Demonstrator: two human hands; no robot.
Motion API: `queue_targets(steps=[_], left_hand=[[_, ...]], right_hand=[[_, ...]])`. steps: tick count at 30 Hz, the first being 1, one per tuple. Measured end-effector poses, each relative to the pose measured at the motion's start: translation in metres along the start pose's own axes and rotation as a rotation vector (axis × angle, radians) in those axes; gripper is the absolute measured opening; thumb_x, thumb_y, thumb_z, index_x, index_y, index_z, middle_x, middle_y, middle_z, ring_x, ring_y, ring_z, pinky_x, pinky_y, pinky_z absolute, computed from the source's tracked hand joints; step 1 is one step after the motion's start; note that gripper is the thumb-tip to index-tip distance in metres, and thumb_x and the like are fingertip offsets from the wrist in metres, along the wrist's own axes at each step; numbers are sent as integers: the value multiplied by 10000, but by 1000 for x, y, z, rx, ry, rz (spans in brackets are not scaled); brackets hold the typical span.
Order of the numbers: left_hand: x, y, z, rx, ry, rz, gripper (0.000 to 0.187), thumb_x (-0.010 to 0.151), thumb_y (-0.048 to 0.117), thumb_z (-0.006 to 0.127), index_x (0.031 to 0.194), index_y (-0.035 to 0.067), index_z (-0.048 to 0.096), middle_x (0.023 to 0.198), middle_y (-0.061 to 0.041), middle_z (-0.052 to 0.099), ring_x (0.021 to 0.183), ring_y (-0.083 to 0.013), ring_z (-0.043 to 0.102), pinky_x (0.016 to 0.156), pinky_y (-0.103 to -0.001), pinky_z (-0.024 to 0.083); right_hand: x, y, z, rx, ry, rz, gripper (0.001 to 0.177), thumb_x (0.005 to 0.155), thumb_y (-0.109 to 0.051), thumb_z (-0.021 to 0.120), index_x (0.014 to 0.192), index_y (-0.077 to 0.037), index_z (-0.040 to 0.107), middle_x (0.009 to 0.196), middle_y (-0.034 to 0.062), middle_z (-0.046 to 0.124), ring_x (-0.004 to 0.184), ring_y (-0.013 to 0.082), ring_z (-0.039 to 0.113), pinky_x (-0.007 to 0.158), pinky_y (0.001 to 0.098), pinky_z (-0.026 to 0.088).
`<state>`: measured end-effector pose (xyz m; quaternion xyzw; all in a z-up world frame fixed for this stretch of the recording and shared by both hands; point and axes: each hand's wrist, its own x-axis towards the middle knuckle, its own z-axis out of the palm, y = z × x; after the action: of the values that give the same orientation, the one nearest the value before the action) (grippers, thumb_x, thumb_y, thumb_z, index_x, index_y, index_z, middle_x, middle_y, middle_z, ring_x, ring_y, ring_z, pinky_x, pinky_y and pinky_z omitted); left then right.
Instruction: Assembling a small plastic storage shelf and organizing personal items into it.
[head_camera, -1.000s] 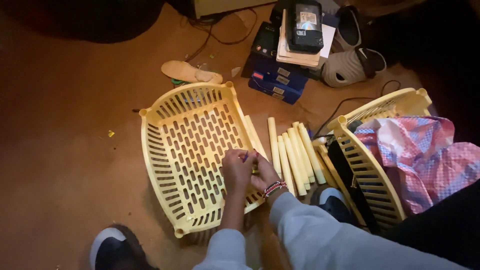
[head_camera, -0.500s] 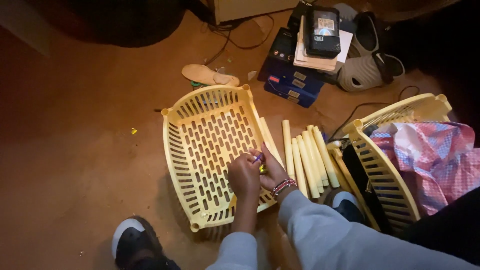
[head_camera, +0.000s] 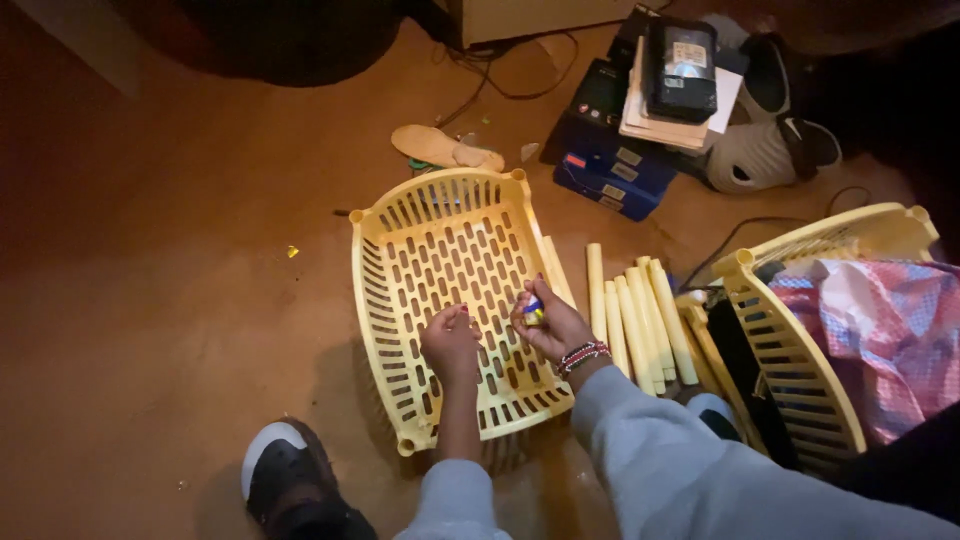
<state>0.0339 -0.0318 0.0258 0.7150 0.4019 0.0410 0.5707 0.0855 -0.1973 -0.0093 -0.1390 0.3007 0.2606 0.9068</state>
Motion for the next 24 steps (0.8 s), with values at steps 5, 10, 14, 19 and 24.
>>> queue_targets(steps=[5, 10, 14, 19, 24], left_hand=[[-3, 22, -24, -256, -112, -232, 273, 916, 90, 610, 1160, 62, 730, 817, -86, 755, 592, -129, 666, 504, -271, 528], [-1, -9, -14, -299, -67, -223, 250, 921, 108, 612, 1138, 65, 729, 848, -51, 757, 629, -105, 687, 538, -226, 574], [6, -42, 10, -287, -98, -253, 226, 936, 146, 641, 1098, 38, 756, 827, -85, 759, 626, -125, 678, 567, -266, 561], [7, -47, 29, -371, -117, -251, 231, 912, 151, 673, 1101, 39, 743, 864, -74, 773, 628, -147, 680, 575, -299, 546], [-8, -7, 27, -181, -86, -224, 242, 923, 160, 633, 1086, 74, 789, 984, -68, 791, 777, -145, 739, 690, -293, 596]], right_hand=[[4, 4, 19, -137, 47, -12, 174, 1059, -224, 549, 1086, -53, 567, 797, 34, 588, 696, 114, 584, 681, 254, 561], [32, 9, 22, -276, -32, 25, 203, 1074, -223, 538, 1139, -42, 604, 707, -17, 529, 611, 72, 539, 576, 214, 511], [59, 3, 60, -347, -66, 94, 222, 1084, -282, 504, 1062, -71, 566, 674, -36, 507, 557, 67, 468, 505, 198, 449], [112, -32, 108, -537, -83, -41, 183, 1073, -267, 505, 994, -116, 574, 635, -51, 463, 521, 67, 423, 478, 220, 410], [223, -114, 105, -1913, 110, -1055, 329, 995, -353, 581, 971, -77, 759, 804, 117, 722, 680, 201, 696, 619, 397, 539]])
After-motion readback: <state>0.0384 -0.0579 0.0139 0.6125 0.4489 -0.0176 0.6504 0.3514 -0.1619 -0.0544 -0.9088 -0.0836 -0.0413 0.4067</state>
